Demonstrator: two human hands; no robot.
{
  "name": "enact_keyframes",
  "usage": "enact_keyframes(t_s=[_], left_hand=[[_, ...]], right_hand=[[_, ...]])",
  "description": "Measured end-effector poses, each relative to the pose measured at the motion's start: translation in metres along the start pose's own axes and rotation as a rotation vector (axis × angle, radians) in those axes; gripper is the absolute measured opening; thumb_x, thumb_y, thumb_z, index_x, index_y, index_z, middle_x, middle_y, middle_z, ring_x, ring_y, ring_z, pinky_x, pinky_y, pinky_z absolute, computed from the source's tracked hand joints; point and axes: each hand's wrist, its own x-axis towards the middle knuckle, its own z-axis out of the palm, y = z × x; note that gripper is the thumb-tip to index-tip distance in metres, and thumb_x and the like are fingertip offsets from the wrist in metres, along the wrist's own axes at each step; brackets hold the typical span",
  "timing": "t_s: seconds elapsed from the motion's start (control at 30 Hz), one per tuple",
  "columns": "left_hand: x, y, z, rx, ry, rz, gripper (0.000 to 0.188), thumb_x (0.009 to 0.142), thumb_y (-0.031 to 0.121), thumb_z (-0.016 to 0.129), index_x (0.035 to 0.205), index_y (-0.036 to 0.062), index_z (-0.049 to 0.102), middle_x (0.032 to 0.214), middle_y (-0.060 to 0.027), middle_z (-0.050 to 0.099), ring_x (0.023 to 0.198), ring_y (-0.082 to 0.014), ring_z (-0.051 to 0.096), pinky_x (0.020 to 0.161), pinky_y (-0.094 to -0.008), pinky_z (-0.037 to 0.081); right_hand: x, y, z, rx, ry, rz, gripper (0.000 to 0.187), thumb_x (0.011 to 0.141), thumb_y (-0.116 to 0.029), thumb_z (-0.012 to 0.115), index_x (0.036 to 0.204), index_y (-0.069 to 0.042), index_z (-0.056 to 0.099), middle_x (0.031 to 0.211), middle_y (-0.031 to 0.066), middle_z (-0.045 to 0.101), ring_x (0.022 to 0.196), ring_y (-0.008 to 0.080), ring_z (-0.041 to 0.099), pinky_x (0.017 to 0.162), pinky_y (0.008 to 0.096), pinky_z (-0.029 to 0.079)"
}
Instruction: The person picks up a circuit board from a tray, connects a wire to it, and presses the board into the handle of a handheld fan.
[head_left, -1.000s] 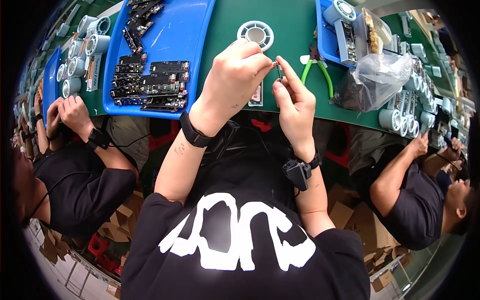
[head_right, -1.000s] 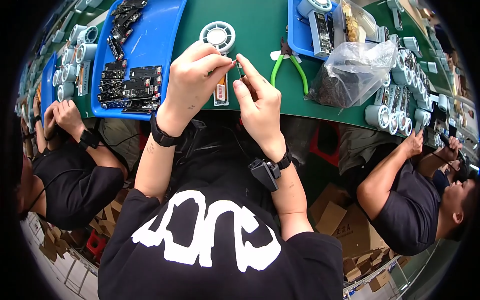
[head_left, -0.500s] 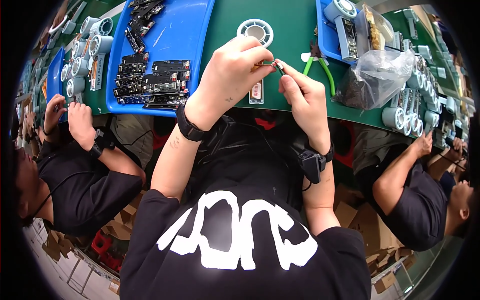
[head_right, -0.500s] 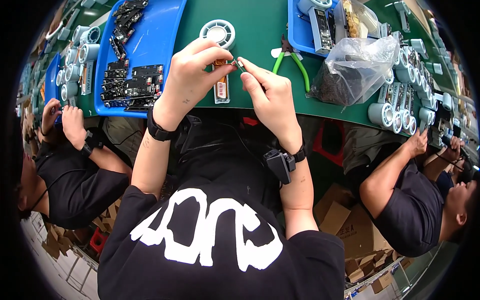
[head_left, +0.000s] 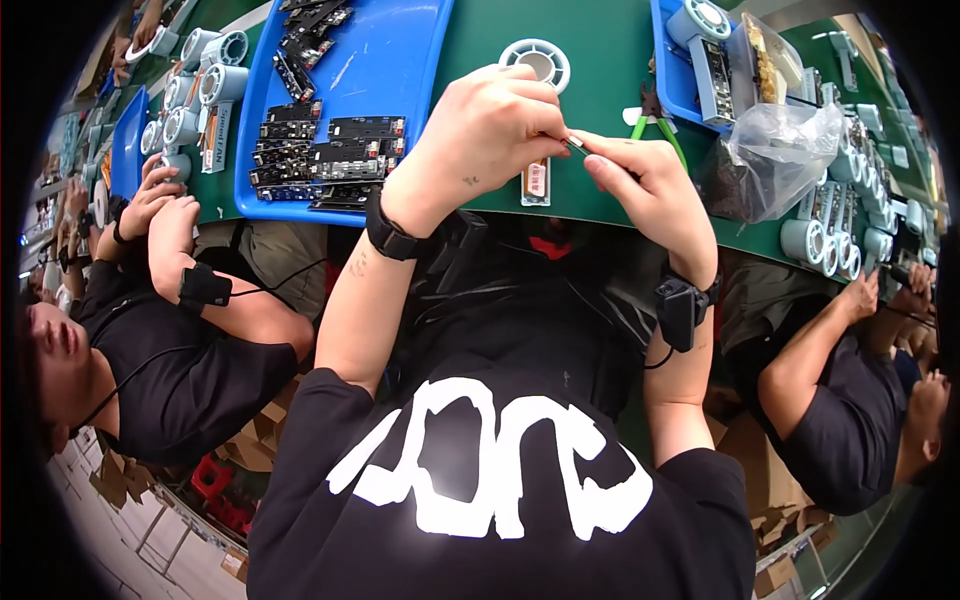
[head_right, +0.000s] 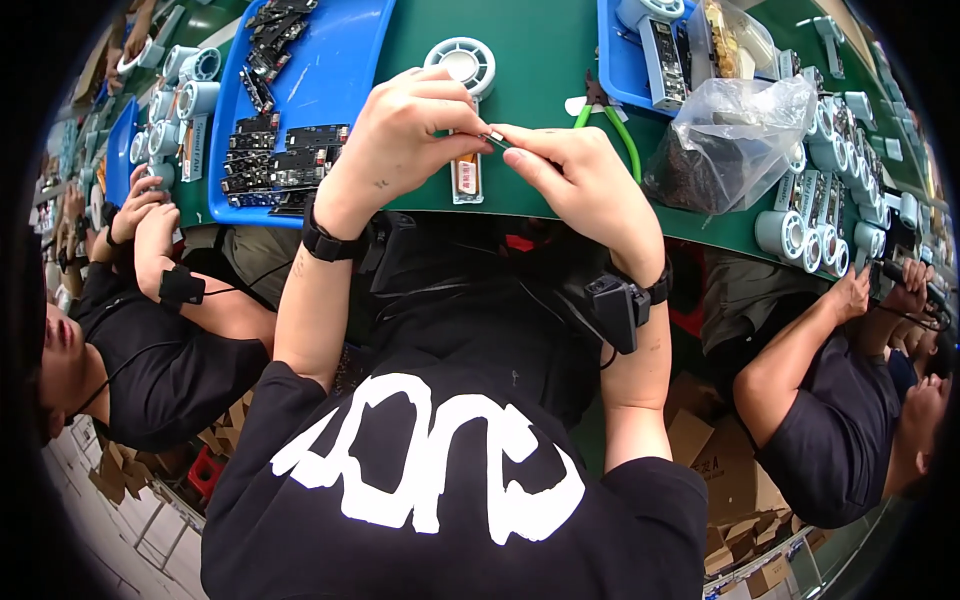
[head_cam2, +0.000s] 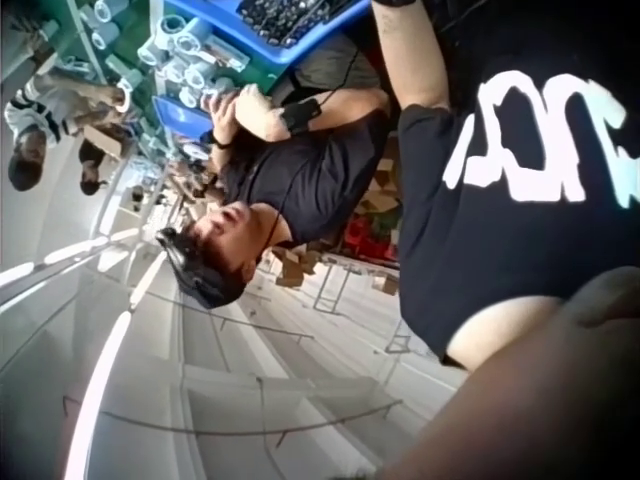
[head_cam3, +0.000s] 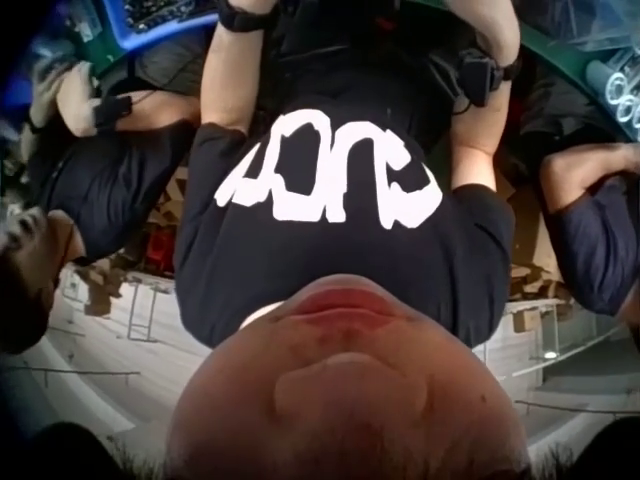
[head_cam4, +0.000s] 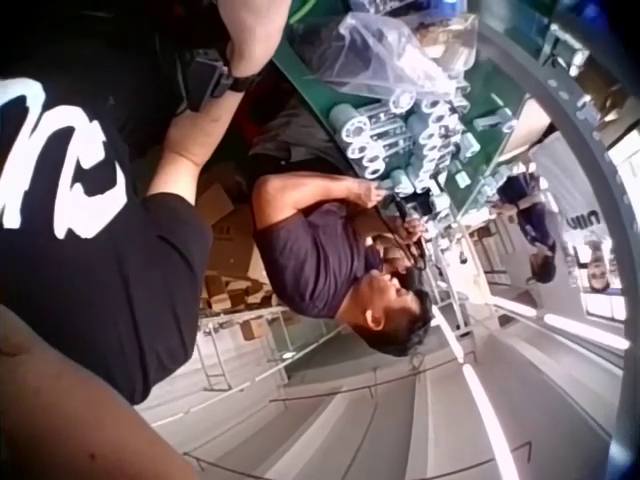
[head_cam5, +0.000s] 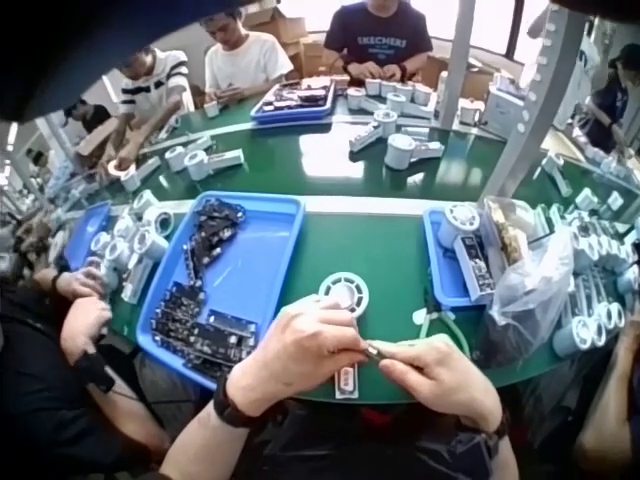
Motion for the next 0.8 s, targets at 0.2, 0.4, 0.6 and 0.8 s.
enact_keyframes(t_s=[0.2,0.4,0.6,0.8], left_hand=[[-0.014,0.019,0.012,-0.065,0.292,-0.189,0.017,0.076,0.011,0.083,0.089,0.0052,0.074,0.082,-0.0034,0.068,0.079,-0.0189,0.065,0.071,-0.0311,0.054],[-0.034,0.027,0.027,-0.286,0.449,-0.794,0.018,0.085,0.008,0.080,0.102,0.0026,0.075,0.090,-0.0092,0.071,0.068,-0.0152,0.063,0.062,-0.0284,0.052],[-0.036,0.016,0.045,-0.357,0.563,-0.627,0.018,0.085,0.005,0.079,0.102,0.0027,0.076,0.094,-0.0096,0.071,0.065,-0.0133,0.063,0.061,-0.0268,0.051],[-0.035,0.017,0.049,-0.306,0.575,-0.459,0.014,0.081,0.001,0.080,0.094,0.0033,0.076,0.094,-0.0067,0.071,0.065,-0.0112,0.062,0.056,-0.0255,0.050]], right_hand=[[-0.006,0.001,0.013,0.330,0.111,0.118,0.034,0.102,-0.009,0.057,0.134,-0.001,0.066,0.078,0.0007,0.061,0.062,0.0057,0.048,0.056,0.0221,0.038],[-0.008,0.006,0.043,0.629,0.403,0.187,0.032,0.103,-0.011,0.056,0.133,0.000,0.065,0.082,0.0025,0.064,0.061,0.0052,0.050,0.055,0.0201,0.036],[-0.009,-0.001,0.051,0.662,0.502,0.203,0.032,0.104,-0.010,0.056,0.133,0.000,0.064,0.084,0.0025,0.064,0.062,0.0048,0.050,0.055,0.0195,0.036],[-0.005,-0.011,0.060,0.601,0.547,0.197,0.033,0.102,-0.007,0.059,0.134,0.000,0.063,0.084,0.0000,0.061,0.063,0.0037,0.048,0.056,0.0192,0.037]])
